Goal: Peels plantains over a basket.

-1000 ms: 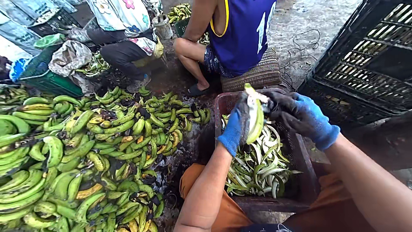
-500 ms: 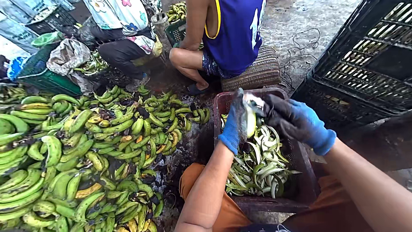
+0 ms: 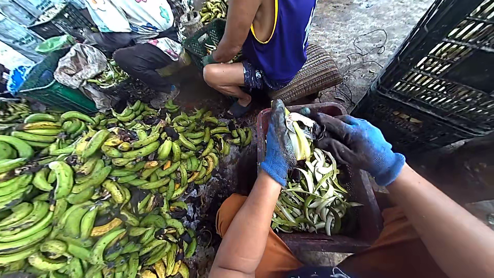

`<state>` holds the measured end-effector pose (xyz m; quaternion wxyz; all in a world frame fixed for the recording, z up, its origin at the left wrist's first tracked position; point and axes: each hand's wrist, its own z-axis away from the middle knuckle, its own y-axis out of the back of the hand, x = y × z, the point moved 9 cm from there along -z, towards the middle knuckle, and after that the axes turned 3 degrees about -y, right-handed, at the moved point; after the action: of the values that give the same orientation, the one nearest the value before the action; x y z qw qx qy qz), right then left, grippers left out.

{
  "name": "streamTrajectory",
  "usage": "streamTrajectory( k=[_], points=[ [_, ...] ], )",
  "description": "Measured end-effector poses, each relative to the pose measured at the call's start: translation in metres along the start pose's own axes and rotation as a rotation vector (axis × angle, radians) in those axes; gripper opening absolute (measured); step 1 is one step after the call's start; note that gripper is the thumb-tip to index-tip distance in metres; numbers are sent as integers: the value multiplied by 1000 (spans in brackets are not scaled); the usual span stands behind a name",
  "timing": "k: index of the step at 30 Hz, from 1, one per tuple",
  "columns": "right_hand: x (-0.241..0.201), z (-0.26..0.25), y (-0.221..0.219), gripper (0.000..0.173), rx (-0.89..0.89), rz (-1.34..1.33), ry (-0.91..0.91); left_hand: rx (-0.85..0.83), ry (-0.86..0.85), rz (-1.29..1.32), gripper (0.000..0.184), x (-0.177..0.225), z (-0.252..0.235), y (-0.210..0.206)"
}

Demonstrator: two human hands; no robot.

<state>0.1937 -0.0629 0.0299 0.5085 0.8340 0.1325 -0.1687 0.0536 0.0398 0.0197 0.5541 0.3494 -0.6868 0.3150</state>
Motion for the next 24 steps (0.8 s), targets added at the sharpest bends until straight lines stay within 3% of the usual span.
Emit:
streamTrajectory(
  k=[2,7,9,11,14,18,20,24],
  points=[
    [6,0,-3,54,-24,-25,-58,-54,75,-113,44,-9,4,-1],
    [54,1,-9,44,-114,-287,-488,-344,230,-86,47,-40,6,-37],
    [65,8,-10,42,-111,-345,-547,-371,357,47,46,-51,7,-44],
    [61,9,-5,44,-81,-346,-439,-314,397,108,46,-57,0,-36],
    [28,9,1,56,-78,-195,-138,-118,306,41,43,-51,-19,-12],
    [-5,22,9,62,21,9,212,-61,209,153,44,-41,-24,-3],
    [-8,26,13,59,63,41,276,-71,301,328,53,-45,-26,-10],
    [-14,29,25,53,113,98,319,-46,316,402,46,-40,-26,-9]
  ],
)
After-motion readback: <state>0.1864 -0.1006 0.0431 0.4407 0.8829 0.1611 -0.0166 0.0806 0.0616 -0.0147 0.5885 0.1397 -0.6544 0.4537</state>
